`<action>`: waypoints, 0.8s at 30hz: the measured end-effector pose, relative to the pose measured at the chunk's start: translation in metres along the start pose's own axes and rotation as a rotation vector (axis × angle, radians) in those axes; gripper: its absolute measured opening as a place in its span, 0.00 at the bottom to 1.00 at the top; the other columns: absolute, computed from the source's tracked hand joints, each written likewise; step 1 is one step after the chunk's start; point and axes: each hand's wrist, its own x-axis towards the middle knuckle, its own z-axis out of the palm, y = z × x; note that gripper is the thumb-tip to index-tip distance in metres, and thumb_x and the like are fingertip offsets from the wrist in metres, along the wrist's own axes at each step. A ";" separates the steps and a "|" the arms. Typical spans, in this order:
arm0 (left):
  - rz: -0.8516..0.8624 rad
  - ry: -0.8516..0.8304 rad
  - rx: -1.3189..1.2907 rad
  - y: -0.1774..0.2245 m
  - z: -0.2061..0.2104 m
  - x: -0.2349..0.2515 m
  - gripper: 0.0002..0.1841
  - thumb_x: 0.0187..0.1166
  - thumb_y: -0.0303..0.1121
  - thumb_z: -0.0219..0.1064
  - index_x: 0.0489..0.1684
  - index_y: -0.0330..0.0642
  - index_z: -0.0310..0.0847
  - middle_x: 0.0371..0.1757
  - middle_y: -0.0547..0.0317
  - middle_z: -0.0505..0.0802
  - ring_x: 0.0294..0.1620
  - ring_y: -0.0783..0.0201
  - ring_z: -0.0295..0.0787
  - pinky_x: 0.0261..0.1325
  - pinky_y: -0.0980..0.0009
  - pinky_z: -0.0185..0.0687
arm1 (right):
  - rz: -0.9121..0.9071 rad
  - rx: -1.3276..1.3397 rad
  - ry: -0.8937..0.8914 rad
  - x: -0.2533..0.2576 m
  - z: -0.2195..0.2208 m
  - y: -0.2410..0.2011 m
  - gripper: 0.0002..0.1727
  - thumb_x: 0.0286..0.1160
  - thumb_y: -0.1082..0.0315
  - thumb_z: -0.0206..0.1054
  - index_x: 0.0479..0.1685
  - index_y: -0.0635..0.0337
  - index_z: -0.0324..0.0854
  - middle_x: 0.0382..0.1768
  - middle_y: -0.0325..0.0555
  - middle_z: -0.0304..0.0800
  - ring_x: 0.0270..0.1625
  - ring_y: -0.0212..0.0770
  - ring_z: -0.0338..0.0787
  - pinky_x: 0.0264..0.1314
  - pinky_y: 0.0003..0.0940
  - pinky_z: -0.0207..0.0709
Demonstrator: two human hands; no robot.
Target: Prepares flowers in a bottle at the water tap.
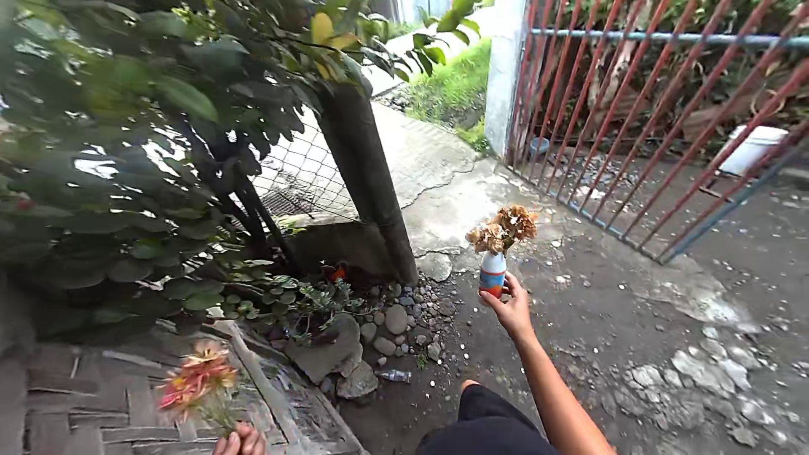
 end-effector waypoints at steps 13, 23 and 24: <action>-0.684 -0.401 -0.506 -0.171 0.317 -0.025 0.32 0.95 0.51 0.38 0.09 0.57 0.69 0.07 0.76 0.69 0.04 0.78 0.61 0.08 0.82 0.58 | 0.145 0.181 0.065 -0.007 -0.104 0.017 0.43 0.57 0.66 0.82 0.77 0.68 0.68 0.61 0.53 0.87 0.58 0.41 0.90 0.54 0.36 0.89; -1.003 -1.117 -0.197 -0.263 0.581 -0.089 0.25 0.94 0.44 0.39 0.28 0.55 0.80 0.07 0.78 0.69 0.04 0.81 0.59 0.10 0.84 0.57 | 0.210 -0.158 0.575 -0.018 -0.332 0.054 0.41 0.61 0.64 0.82 0.79 0.64 0.71 0.67 0.57 0.84 0.64 0.44 0.88 0.63 0.39 0.85; -0.998 -1.163 -0.197 -0.273 0.613 -0.096 0.24 0.94 0.43 0.39 0.29 0.55 0.81 0.07 0.78 0.69 0.05 0.81 0.60 0.10 0.84 0.58 | 0.217 -0.190 0.638 -0.015 -0.361 0.060 0.40 0.62 0.64 0.81 0.79 0.63 0.71 0.67 0.57 0.83 0.64 0.44 0.87 0.64 0.39 0.84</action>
